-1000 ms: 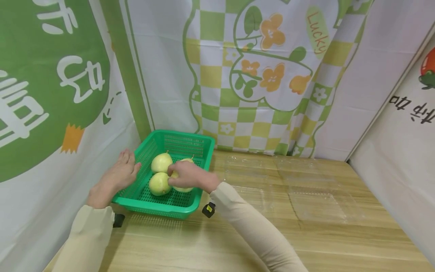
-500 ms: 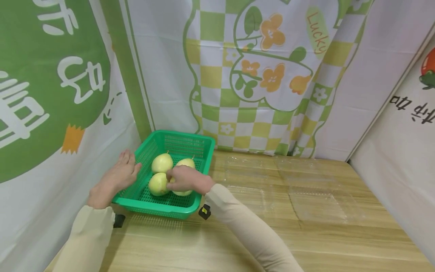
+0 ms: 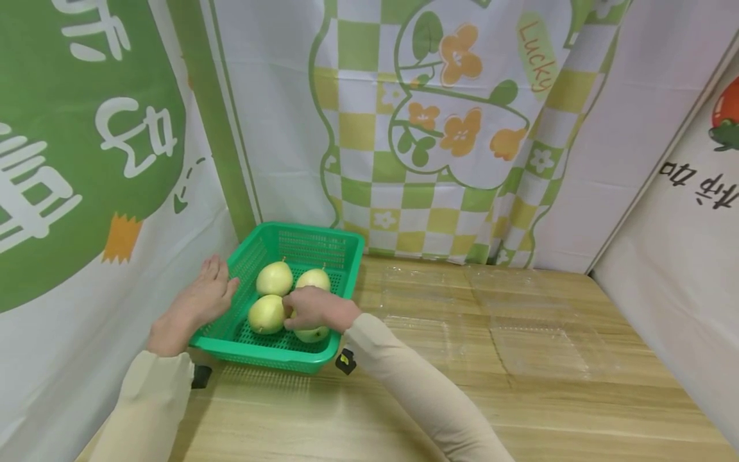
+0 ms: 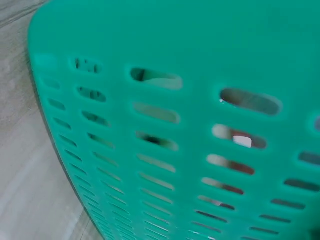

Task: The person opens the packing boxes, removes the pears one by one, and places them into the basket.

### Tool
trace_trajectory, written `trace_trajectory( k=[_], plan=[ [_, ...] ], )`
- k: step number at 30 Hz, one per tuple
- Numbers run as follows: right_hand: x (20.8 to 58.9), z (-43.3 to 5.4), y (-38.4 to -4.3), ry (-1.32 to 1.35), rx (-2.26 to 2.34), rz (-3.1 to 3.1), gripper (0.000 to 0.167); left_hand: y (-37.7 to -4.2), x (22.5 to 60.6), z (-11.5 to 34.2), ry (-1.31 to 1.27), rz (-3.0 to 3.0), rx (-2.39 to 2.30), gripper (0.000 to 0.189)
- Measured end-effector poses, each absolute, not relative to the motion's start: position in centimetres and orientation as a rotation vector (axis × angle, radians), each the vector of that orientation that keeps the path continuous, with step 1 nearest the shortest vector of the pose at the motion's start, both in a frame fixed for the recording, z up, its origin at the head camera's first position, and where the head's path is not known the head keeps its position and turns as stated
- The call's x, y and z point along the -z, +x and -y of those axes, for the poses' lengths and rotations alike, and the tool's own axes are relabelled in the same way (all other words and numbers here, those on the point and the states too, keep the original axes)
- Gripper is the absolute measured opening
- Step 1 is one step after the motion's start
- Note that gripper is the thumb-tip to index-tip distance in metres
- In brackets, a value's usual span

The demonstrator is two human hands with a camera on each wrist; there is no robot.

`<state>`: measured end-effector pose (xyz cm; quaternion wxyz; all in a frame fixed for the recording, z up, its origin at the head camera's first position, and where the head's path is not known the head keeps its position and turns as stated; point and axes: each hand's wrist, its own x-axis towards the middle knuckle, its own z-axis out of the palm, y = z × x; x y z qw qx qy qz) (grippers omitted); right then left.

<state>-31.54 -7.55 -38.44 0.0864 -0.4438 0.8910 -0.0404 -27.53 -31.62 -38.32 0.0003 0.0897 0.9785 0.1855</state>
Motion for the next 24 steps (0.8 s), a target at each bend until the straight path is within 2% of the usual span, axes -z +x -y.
trace_trajectory(
  k=[13,24],
  plan=[
    [36.7,6.4,-31.8,-1.505,0.200,-2.752,0.015,-27.9,38.3,31.5,0.289,-3.073,-0.626,0.070],
    [33.9,1.8,-31.8,-1.522,0.440,-2.872,0.023,-27.3,37.5,31.3,0.289,-3.060,-0.590,0.071]
  ],
)
